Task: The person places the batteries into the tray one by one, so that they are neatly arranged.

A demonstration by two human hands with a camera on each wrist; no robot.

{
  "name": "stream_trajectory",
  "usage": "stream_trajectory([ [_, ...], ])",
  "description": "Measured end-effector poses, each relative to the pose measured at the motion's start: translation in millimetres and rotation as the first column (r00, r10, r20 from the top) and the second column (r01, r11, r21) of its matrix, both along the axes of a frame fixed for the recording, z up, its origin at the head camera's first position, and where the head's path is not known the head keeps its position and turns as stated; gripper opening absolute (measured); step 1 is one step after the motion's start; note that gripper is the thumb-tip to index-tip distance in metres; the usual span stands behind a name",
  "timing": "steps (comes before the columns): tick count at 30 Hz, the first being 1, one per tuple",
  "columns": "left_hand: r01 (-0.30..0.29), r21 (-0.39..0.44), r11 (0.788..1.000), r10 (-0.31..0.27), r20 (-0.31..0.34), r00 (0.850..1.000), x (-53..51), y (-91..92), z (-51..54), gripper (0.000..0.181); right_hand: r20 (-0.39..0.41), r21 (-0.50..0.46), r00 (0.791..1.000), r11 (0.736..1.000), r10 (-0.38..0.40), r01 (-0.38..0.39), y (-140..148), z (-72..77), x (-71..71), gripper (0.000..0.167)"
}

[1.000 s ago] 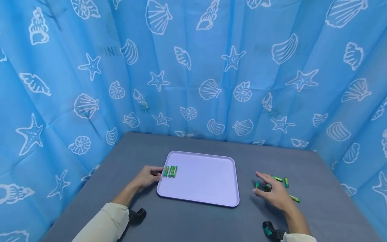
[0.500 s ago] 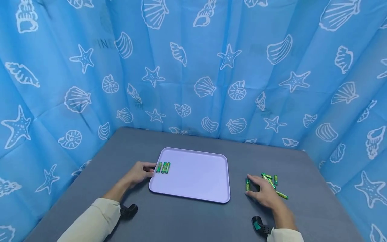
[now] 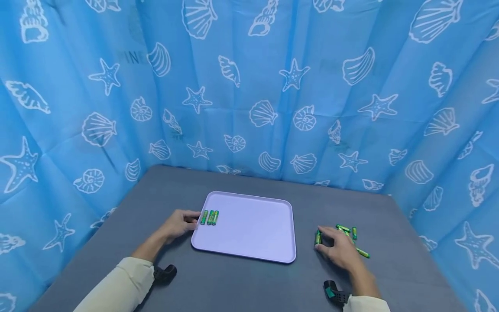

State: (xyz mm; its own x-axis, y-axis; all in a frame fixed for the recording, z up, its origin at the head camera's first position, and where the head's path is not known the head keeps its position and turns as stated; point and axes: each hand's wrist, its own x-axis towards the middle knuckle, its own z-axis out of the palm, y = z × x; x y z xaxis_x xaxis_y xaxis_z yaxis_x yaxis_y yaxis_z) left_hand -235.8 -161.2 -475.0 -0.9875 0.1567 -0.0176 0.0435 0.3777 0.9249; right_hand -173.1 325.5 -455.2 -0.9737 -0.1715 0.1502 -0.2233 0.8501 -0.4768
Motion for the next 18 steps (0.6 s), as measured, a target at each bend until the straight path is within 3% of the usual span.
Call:
stream_trajectory([
  [8,-0.002,-0.011,1.000,0.002,0.016,1.000,1.1,-0.6,0.9,0.038,-0.100,-0.047,0.995,0.999,-0.004,-0.001,-8,11.5,-0.3,0.060],
  [13,0.009,-0.001,1.000,-0.009,0.012,1.000,-1.1,0.5,-0.9,0.039,-0.199,-0.078,0.980,0.996,0.018,-0.034,-15,22.1,-3.9,0.057],
  [18,0.020,-0.010,1.000,-0.020,0.013,1.000,-2.0,0.4,-1.3,0.040,-0.217,-0.094,0.976,0.995,0.012,-0.033,-27,30.6,-3.4,0.057],
])
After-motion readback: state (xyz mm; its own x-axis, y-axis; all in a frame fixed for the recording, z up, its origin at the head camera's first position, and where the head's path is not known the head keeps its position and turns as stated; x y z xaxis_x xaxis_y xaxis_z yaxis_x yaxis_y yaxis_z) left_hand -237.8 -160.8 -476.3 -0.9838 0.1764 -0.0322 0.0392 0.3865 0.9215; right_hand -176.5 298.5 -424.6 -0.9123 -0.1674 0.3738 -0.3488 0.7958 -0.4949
